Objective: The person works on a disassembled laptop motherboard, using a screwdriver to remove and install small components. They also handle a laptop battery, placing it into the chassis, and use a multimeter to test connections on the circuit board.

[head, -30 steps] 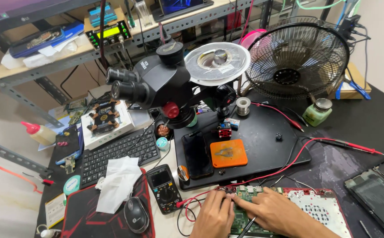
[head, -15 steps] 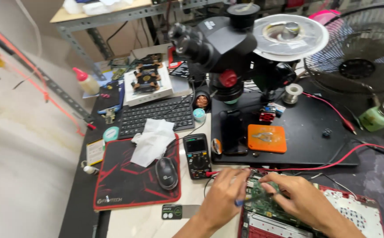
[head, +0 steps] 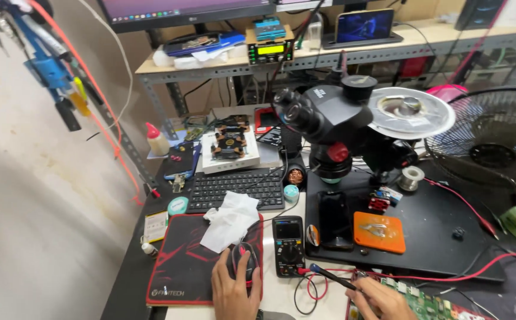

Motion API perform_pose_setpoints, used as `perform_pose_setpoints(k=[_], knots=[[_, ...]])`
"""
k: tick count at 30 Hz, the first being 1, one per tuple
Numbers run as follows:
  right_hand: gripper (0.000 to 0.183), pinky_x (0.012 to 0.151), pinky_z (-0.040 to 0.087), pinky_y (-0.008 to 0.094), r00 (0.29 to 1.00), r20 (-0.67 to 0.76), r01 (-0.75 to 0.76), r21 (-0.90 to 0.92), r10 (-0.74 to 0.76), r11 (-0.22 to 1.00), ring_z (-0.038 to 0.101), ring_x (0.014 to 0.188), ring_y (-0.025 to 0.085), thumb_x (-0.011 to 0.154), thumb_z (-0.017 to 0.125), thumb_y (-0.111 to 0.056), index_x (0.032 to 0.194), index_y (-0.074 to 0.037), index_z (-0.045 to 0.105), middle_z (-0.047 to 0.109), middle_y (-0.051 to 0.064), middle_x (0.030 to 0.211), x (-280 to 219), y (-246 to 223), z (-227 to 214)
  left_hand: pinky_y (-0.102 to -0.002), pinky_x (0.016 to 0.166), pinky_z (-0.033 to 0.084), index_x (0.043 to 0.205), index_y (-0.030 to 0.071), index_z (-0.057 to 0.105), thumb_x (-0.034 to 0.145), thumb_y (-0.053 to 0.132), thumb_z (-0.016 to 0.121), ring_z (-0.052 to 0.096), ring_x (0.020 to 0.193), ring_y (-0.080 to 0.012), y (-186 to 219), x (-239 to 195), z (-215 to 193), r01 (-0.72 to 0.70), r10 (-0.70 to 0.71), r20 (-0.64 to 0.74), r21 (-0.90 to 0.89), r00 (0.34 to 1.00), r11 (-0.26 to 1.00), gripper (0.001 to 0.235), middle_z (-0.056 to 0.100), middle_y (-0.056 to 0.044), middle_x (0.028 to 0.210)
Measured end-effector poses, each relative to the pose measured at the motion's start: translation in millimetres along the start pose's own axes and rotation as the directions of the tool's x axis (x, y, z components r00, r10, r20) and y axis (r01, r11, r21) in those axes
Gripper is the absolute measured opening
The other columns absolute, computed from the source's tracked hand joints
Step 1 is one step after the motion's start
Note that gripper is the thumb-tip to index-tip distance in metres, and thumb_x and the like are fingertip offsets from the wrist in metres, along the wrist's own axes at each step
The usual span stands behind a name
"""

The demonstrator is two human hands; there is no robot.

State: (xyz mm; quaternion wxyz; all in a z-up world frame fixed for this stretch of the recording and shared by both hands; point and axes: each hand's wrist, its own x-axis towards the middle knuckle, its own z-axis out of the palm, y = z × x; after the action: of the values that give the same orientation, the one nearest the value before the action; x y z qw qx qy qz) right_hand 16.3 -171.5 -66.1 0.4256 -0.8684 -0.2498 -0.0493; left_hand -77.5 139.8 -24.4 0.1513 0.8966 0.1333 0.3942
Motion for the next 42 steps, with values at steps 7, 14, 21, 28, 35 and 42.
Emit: perform_pose_setpoints(k=[7, 14, 21, 28, 35, 42], knots=[[0.011, 0.051, 0.064, 0.028, 0.964, 0.119, -0.241, 0.012, 0.238, 0.971, 0.077, 0.075, 0.012, 0.087, 0.072, -0.016, 0.095, -0.008, 0.073, 0.075, 0.001, 0.083, -6.5, 13.0, 2.7, -0.05, 0.096, 0.047, 0.131, 0.012, 0.065, 0.086, 0.031, 0.071, 0.06, 0.116, -0.0385, -11.9, -9.2, 9.5, 0.01, -0.01, 0.097, -0.004, 0.995, 1.0, 0.049, 0.06, -0.02, 0.13], [0.021, 0.054, 0.062, 0.028, 0.992, 0.052, -0.118, 0.008, 0.117, 0.993, 0.076, 0.075, 0.014, 0.083, 0.075, -0.017, 0.102, -0.008, 0.074, 0.078, 0.003, 0.088, -12.6, 19.6, 3.7, -0.049, 0.094, 0.047, 0.138, 0.014, 0.06, 0.081, 0.033, 0.07, 0.061, 0.11, -0.037, -14.6, -8.5, 13.2, -0.023, 0.014, 0.126, 0.068, 0.992, 0.997, 0.061, 0.061, -0.019, 0.13], [0.024, 0.049, 0.06, 0.028, 0.998, 0.027, -0.049, 0.039, 0.048, 0.998, 0.072, 0.068, 0.014, 0.083, 0.074, -0.014, 0.105, -0.007, 0.072, 0.074, 0.004, 0.083, -14.6, -1.9, -20.1, -0.046, 0.093, 0.049, 0.137, 0.016, 0.061, 0.08, 0.036, 0.07, 0.064, 0.105, -0.033, -20.0, -12.0, 21.9, -0.049, 0.043, 0.058, 0.111, 0.997, 0.993, 0.061, 0.064, -0.013, 0.13], [0.018, 0.045, 0.054, 0.03, 0.993, 0.046, -0.109, 0.016, 0.108, 0.994, 0.071, 0.063, 0.013, 0.085, 0.075, -0.017, 0.101, -0.01, 0.074, 0.074, 0.003, 0.079, -12.8, -24.4, -48.1, -0.046, 0.091, 0.051, 0.136, 0.015, 0.062, 0.077, 0.036, 0.072, 0.065, 0.106, -0.0334, -18.1, -9.5, 20.8, -0.056, 0.052, 0.035, 0.123, 0.998, 0.991, 0.063, 0.062, -0.015, 0.133], [0.019, 0.059, 0.053, 0.035, 0.983, 0.159, -0.097, 0.016, 0.093, 0.995, 0.069, 0.07, 0.022, 0.091, 0.069, -0.02, 0.103, -0.005, 0.068, 0.069, 0.007, 0.085, -5.1, -60.6, -77.1, -0.049, 0.092, 0.051, 0.135, 0.014, 0.063, 0.073, 0.039, 0.076, 0.064, 0.108, -0.0345, -33.8, -17.5, 39.3, -0.052, 0.05, 0.027, 0.105, 0.998, 0.993, 0.068, 0.061, -0.016, 0.136], [0.021, 0.067, 0.053, 0.037, 0.986, 0.168, 0.018, -0.012, -0.016, 1.0, 0.069, 0.079, 0.025, 0.094, 0.067, -0.023, 0.101, -0.003, 0.066, 0.069, 0.008, 0.086, -3.4, -56.0, -80.4, -0.051, 0.093, 0.052, 0.135, 0.016, 0.063, 0.069, 0.04, 0.08, 0.063, 0.112, -0.0347, -36.9, -18.5, 43.5, -0.014, 0.004, 0.075, 0.137, 0.997, 0.99, 0.072, 0.058, -0.017, 0.138]])
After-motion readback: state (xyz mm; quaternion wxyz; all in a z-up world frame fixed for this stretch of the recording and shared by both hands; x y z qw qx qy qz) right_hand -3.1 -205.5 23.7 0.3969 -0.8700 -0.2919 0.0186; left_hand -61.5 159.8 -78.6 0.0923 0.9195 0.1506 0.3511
